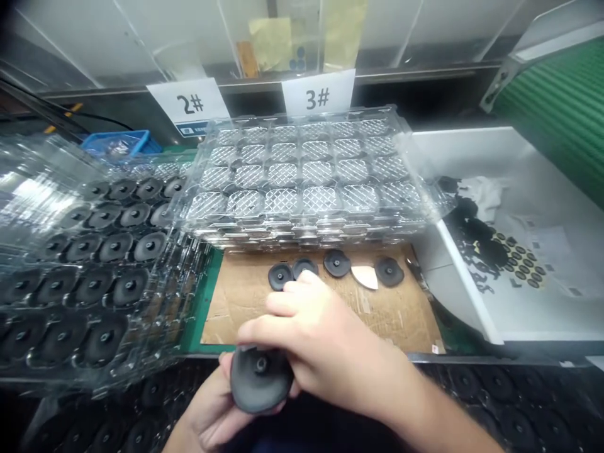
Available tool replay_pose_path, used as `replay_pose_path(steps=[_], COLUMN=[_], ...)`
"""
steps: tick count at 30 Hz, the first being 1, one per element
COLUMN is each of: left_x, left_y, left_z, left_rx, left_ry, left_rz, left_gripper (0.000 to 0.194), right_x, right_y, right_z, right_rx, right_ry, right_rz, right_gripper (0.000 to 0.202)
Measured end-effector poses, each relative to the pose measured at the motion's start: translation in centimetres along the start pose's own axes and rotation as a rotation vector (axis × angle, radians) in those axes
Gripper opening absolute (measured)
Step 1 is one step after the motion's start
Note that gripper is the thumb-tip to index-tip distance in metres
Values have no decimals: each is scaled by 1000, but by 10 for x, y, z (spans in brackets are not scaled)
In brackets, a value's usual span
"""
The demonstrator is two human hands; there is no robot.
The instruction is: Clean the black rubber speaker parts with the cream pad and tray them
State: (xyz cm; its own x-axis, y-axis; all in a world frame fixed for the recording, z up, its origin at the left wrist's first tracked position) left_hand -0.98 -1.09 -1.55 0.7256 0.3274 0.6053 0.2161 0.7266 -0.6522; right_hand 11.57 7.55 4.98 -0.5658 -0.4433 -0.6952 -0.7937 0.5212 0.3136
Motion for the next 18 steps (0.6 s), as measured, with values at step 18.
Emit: replay_pose_path(steps=[18], left_x=[13], left_y=[23], left_z=[-13], left_rx=[-221], left_ry=[-186], left_rz=[-239], left_gripper=[50], right_x=[41], right_y=[-123], right_z=[72], right_rx=[742], right_ry=[179], right_rz=[225], right_gripper=[23])
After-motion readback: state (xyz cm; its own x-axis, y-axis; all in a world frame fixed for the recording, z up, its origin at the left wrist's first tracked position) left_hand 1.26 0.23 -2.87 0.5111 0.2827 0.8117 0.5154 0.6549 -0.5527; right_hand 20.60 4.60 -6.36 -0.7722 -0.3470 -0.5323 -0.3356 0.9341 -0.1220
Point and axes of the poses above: each hand's wrist, its own y-axis towards the middle knuckle, its own x-axis out of the palm, z = x × y, the point moved 1 cm from there along y, towards the middle knuckle, and after that the axes turned 9 degrees about z, right-handed, at the moved point
